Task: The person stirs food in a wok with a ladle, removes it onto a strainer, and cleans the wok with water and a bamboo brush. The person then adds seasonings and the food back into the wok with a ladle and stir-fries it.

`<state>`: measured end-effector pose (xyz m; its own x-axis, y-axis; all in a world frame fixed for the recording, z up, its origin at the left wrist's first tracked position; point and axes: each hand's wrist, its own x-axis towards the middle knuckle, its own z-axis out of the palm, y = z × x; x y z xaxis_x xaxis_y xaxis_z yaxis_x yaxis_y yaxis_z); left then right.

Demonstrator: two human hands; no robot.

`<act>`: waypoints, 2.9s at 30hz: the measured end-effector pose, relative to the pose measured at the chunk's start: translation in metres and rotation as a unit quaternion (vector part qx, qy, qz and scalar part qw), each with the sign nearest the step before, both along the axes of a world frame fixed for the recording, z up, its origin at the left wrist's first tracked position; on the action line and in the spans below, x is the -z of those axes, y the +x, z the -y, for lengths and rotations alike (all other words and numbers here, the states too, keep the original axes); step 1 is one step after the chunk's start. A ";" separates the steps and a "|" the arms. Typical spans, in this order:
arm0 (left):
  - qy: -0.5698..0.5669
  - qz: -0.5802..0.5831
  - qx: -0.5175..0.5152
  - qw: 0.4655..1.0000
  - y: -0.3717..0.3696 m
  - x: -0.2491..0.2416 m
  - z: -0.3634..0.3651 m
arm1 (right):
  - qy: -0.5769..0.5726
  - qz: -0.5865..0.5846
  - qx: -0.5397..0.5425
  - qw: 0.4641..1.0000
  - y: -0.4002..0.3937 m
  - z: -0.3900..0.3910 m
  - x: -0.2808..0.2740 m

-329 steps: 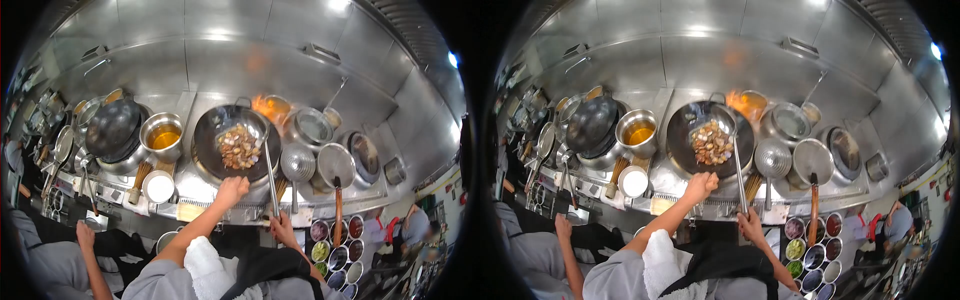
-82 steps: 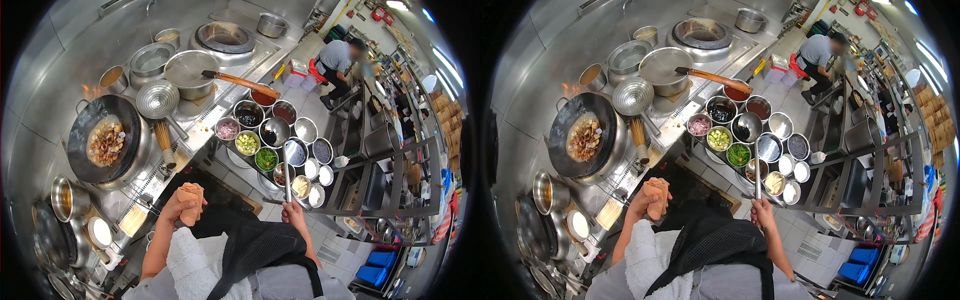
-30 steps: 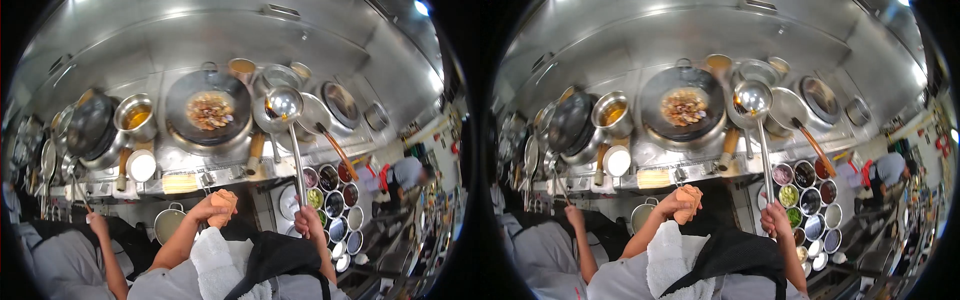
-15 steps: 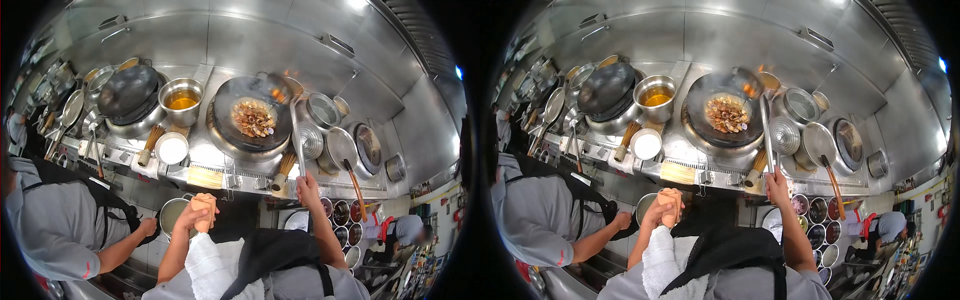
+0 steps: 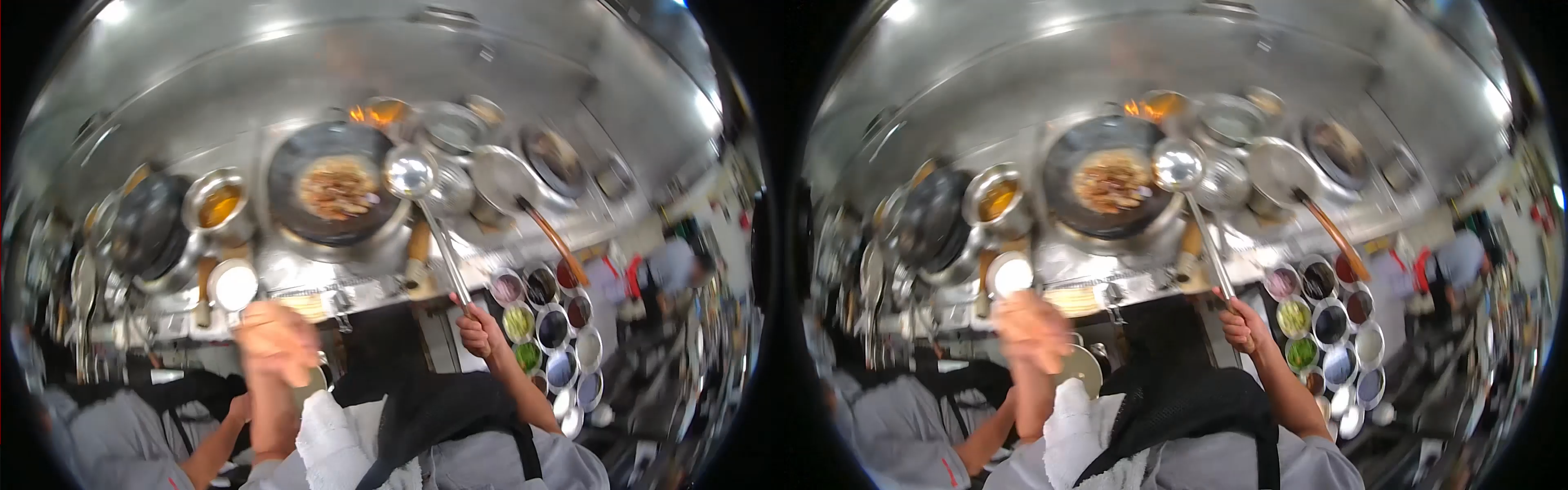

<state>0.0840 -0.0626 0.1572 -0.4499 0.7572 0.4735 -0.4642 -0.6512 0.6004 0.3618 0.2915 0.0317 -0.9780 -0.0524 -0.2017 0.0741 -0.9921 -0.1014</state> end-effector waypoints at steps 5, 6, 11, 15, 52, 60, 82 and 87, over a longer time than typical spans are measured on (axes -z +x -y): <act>0.238 -0.243 0.020 0.940 -0.002 -0.150 -0.041 | 0.192 0.146 0.130 0.962 0.156 0.034 -0.040; 0.247 -0.256 0.032 0.934 0.009 -0.156 -0.050 | 0.213 0.168 0.154 0.950 0.182 0.043 -0.046; 0.264 -0.274 0.076 0.922 0.046 -0.159 -0.098 | 0.271 0.324 0.289 0.859 0.274 0.119 -0.064; 0.273 -0.271 0.112 0.916 0.063 -0.156 -0.126 | 0.364 0.486 0.317 0.728 0.284 0.156 -0.051; 0.284 -0.314 0.064 0.904 0.046 -0.175 -0.082 | 0.307 0.366 0.275 0.834 0.263 0.133 -0.062; 0.246 -0.327 -0.065 0.910 0.016 -0.166 0.016 | 0.395 0.256 0.109 0.875 0.076 0.075 -0.103; 0.203 -0.314 -0.014 0.927 0.001 -0.165 0.074 | 0.713 0.151 0.014 0.684 -0.126 0.059 -0.063; 0.154 -0.296 -0.035 0.942 0.054 -0.182 0.053 | 0.613 0.203 -0.023 0.764 -0.118 0.054 -0.027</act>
<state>0.1378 -0.1155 0.3394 -0.0819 0.5212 0.8495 -0.0563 -0.8534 0.5182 0.2441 0.2371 0.0585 -0.8249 0.3857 -0.4133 0.3785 -0.1664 -0.9105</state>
